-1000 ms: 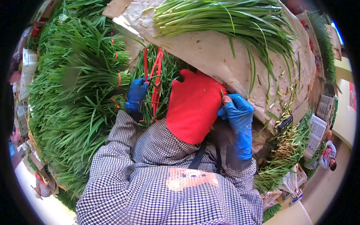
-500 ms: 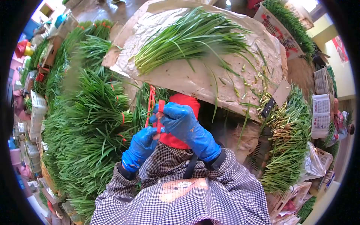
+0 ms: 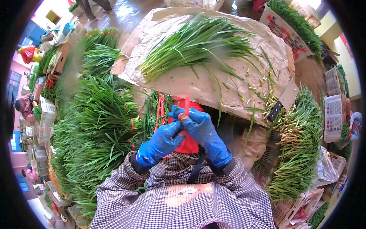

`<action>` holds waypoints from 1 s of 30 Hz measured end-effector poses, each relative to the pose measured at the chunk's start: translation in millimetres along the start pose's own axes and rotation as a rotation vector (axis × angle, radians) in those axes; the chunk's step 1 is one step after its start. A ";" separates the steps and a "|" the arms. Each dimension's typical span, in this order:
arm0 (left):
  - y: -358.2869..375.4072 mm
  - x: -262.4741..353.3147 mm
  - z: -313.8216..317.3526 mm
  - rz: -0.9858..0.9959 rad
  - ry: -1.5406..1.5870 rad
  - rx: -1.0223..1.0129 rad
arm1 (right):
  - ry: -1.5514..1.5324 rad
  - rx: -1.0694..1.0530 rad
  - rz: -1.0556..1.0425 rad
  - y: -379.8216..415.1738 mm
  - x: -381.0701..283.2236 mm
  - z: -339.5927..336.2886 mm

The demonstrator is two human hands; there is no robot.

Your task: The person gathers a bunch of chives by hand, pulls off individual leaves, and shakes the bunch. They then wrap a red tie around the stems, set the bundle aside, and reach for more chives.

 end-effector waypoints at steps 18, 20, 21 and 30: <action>-171.8 -118.2 -104.5 0.279 -0.184 0.464 | 0.240 0.121 0.087 -155.3 -20.5 -18.4; -170.9 -118.1 -103.0 0.206 -0.285 0.420 | 0.267 0.075 0.049 -178.2 -13.2 -4.3; -172.6 -120.7 -102.0 0.148 -0.386 0.386 | 0.299 0.027 -0.006 -190.8 -12.6 3.6; -116.6 -126.3 -120.1 0.243 -0.719 0.273 | 0.429 -0.016 0.103 -224.8 30.5 10.9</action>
Point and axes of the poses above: each hand's wrist, its own y-axis away from the middle knuckle, its own z-axis out of the palm, x = y × z, the point moved 8 cm from there along -y, towards the middle knuckle, and after that the axes turned 8 degrees about x, right-handed, at the moved point
